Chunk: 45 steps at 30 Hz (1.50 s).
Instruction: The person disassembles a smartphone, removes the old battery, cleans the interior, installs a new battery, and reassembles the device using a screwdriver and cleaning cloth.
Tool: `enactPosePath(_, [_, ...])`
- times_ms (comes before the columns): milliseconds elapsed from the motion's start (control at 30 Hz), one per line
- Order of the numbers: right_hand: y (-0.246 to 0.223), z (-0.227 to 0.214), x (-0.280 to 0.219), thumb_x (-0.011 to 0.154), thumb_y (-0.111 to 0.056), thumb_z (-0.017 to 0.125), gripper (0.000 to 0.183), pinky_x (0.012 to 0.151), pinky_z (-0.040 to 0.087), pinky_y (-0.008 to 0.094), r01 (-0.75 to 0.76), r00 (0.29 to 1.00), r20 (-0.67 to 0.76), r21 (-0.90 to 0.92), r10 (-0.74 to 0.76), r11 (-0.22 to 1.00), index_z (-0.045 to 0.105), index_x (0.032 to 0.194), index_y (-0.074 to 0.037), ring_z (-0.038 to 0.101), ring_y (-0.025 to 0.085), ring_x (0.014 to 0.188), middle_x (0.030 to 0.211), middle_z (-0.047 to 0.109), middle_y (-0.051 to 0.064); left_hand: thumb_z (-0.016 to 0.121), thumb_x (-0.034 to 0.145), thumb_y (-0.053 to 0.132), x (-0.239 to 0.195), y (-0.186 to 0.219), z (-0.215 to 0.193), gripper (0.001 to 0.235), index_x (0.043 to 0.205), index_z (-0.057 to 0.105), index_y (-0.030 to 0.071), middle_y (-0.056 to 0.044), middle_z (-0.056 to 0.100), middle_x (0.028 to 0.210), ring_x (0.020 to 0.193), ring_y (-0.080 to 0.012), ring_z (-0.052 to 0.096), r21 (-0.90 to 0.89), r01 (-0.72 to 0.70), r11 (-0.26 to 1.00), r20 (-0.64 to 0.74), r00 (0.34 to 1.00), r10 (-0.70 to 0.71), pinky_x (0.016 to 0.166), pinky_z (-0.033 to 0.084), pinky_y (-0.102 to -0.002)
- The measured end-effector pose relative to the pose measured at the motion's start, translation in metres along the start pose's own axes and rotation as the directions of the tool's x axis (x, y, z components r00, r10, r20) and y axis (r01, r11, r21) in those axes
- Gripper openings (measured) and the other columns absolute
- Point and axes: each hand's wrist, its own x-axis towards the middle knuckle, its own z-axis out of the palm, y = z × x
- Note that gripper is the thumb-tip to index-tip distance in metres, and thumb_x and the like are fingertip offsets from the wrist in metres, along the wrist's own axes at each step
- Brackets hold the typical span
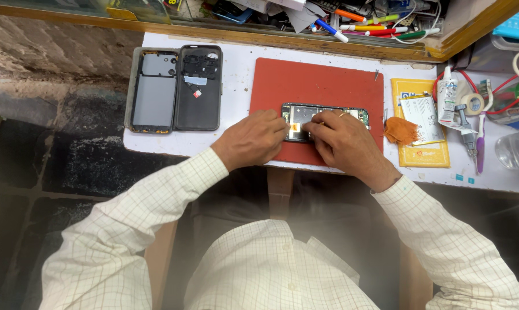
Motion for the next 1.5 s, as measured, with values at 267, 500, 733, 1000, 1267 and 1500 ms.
enactPosePath(267, [0.003, 0.006, 0.0, 0.081, 0.001, 0.072, 0.027, 0.082, 0.052, 0.04, 0.041, 0.998, -0.055, 0.011, -0.04, 0.999, 0.073, 0.107, -0.004, 0.063, 0.029, 0.091, 0.105, 0.066, 0.011, 0.069, 0.081, 0.007, 0.001, -0.009, 0.007, 0.012, 0.089, 0.064, 0.0, -0.01, 0.06, 0.085, 0.082, -0.0265, 0.058, -0.092, -0.018, 0.996, -0.025, 1.0, 0.016, 0.077, 0.051, -0.04])
enactPosePath(500, [0.009, 0.007, 0.003, 0.079, 0.0, 0.071, 0.034, 0.08, 0.051, 0.042, 0.06, 0.998, 0.034, 0.023, -0.061, 0.998, 0.076, 0.111, -0.01, 0.063, 0.029, 0.091, 0.107, 0.065, 0.01, 0.068, 0.08, 0.005, -0.003, -0.004, 0.004, 0.023, 0.102, 0.068, -0.001, -0.009, 0.062, 0.091, 0.085, -0.0268, 0.057, -0.201, 0.092, 0.975, -0.05, 0.993, -0.104, 0.078, 0.052, -0.039])
enactPosePath(733, [0.009, 0.009, 0.008, 0.085, -0.005, 0.069, 0.032, 0.08, 0.048, 0.041, 0.089, 0.994, 0.065, -0.04, -0.086, 0.995, 0.074, 0.115, -0.014, 0.062, 0.027, 0.091, 0.109, 0.063, 0.008, 0.069, 0.082, 0.005, -0.004, -0.002, 0.003, 0.022, 0.104, 0.07, 0.0, -0.008, 0.062, 0.09, 0.084, -0.0256, 0.057, -0.191, 0.142, 0.971, -0.021, 0.989, -0.149, 0.078, 0.052, -0.039])
enactPosePath(1000, [0.014, 0.0, 0.019, 0.088, -0.007, 0.064, 0.032, 0.075, 0.049, 0.039, 0.178, 0.956, 0.261, -0.146, -0.135, 0.973, 0.073, 0.118, -0.013, 0.061, 0.024, 0.084, 0.102, 0.063, 0.007, 0.068, 0.081, 0.006, -0.005, -0.004, 0.006, 0.026, 0.107, 0.071, 0.0, -0.007, 0.063, 0.09, 0.084, -0.0252, 0.056, -0.221, 0.149, 0.964, -0.014, 0.988, -0.156, 0.077, 0.052, -0.038])
enactPosePath(1267, [0.005, 0.008, 0.016, 0.086, -0.002, 0.064, 0.028, 0.081, 0.051, 0.039, 0.214, 0.967, 0.16, -0.079, -0.199, 0.974, 0.071, 0.113, 0.0, 0.06, 0.025, 0.087, 0.093, 0.058, 0.007, 0.068, 0.083, 0.005, -0.006, -0.002, 0.005, 0.025, 0.107, 0.073, 0.002, -0.006, 0.064, 0.09, 0.083, -0.0249, 0.057, -0.297, 0.24, 0.924, -0.022, 0.966, -0.258, 0.077, 0.052, -0.039])
enactPosePath(1500, [-0.008, 0.015, 0.007, 0.086, 0.002, 0.062, 0.03, 0.081, 0.049, 0.038, 0.121, 0.992, 0.035, -0.094, -0.118, 0.988, 0.07, 0.115, 0.005, 0.058, 0.027, 0.088, 0.099, 0.059, 0.012, 0.069, 0.087, 0.005, -0.01, 0.004, 0.003, 0.029, 0.115, 0.071, -0.004, -0.01, 0.062, 0.09, 0.085, -0.0261, 0.058, -0.256, 0.225, 0.94, -0.102, 0.961, -0.258, 0.078, 0.052, -0.039])
